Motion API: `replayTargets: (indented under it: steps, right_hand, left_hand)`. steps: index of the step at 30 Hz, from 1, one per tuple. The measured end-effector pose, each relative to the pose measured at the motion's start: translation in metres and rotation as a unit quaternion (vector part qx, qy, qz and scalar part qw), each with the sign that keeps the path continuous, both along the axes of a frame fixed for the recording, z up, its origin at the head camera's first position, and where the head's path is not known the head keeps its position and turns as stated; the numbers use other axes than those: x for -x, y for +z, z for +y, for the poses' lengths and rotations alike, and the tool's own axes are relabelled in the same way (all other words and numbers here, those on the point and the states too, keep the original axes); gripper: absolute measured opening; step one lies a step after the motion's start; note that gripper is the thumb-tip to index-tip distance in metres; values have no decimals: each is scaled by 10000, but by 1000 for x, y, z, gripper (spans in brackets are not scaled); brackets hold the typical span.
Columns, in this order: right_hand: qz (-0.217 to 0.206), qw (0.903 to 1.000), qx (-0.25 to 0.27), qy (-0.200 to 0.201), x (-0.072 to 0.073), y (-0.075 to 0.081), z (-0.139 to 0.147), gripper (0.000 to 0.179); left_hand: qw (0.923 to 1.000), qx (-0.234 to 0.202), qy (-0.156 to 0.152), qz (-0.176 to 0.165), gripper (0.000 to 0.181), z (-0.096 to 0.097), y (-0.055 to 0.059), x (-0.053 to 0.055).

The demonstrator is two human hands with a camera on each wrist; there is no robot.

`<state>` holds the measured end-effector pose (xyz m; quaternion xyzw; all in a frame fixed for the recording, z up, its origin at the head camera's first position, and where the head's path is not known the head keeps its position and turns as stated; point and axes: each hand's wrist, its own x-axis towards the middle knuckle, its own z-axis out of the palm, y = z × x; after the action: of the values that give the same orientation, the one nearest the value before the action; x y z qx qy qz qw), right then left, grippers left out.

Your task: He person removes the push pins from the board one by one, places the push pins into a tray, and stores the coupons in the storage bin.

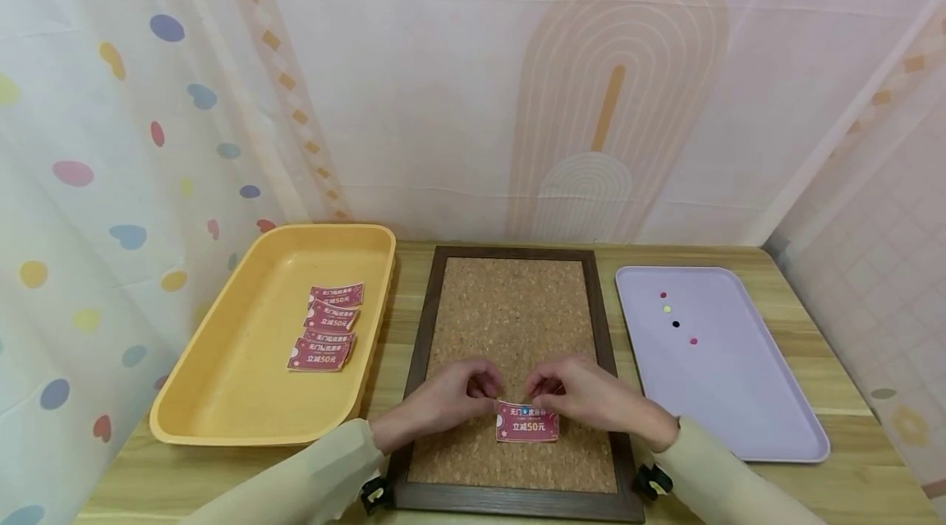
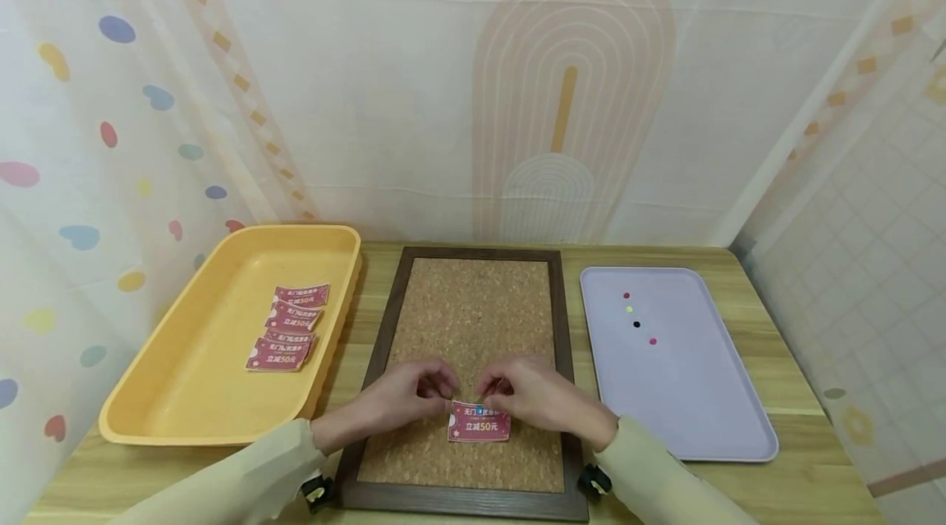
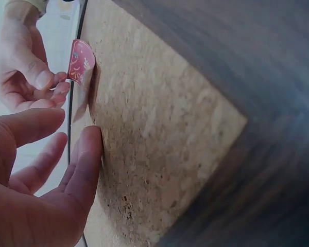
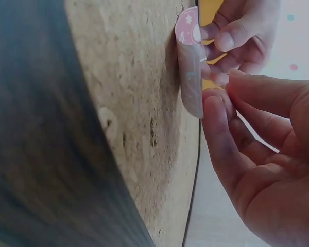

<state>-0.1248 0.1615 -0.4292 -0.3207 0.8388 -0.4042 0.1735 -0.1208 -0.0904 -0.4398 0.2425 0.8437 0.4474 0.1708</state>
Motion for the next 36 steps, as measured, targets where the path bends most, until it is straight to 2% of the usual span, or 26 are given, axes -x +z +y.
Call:
replayTargets:
  steps: [5, 12, 18, 25, 36]
  right_hand:
    - [110, 9993, -369, 0, 0, 0, -5, 8]
    - [326, 9958, -850, 39, 2, -4, -10, 5]
    - [320, 9948, -960, 131, 5, -6, -13, 9]
    - [122, 9943, -1026, 253, 9, -6, -16, 14]
    - [339, 9919, -1175, 352, 8, -5, -20, 18]
  left_hand:
    - [9997, 161, -145, 147, 9, 3, -1, 1]
    - [9989, 440, -134, 135, 8, 7, -2, 3]
    - [9973, 635, -209, 298, 11, 8, -3, 5]
    - [9965, 691, -290, 375, 15, 9, -3, 8]
    - [9964, 687, -258, 417, 17, 11, -5, 8]
